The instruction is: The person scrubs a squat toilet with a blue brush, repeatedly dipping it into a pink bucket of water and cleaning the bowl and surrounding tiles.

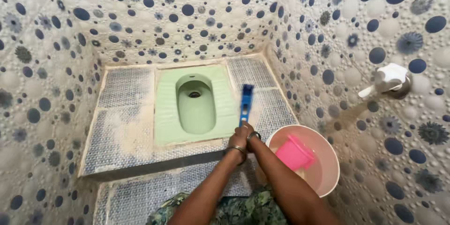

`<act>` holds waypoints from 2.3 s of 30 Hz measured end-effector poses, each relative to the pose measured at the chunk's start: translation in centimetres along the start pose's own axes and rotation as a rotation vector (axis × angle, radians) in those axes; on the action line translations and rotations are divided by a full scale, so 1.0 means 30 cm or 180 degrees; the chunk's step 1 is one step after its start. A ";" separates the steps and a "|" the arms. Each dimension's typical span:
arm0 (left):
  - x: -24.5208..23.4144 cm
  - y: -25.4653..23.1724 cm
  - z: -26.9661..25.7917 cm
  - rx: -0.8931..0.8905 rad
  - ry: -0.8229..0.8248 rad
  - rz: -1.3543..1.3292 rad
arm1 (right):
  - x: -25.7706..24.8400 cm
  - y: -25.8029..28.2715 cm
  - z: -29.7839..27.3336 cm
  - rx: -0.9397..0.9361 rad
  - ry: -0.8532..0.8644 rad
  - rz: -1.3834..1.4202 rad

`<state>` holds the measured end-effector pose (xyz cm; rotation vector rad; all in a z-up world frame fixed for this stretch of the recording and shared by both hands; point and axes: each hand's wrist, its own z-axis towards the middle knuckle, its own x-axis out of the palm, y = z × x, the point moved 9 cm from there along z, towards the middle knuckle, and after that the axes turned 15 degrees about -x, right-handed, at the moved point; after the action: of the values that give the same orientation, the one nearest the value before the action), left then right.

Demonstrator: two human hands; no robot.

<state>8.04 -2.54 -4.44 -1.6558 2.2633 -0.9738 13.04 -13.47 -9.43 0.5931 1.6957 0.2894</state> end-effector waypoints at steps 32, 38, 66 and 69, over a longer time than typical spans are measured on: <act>-0.107 -0.068 -0.025 0.0484 -0.0939 0.0470 | 0.048 -0.011 0.082 -0.0011 -0.0010 0.0210; -0.070 -0.067 0.015 0.0249 -0.0368 0.0660 | 0.013 -0.050 0.084 0.0292 -0.0137 0.0025; -0.091 0.012 -0.052 0.0168 -0.0711 -0.0326 | 0.092 -0.009 0.090 -0.0080 0.0164 0.0181; -0.112 -0.001 -0.088 0.0397 -0.1087 -0.0224 | 0.097 0.012 0.099 -0.0237 0.0223 0.0248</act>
<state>8.00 1.55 -3.17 -1.7076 1.8976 -0.7595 15.67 -12.00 -12.34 0.6006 1.7235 0.4316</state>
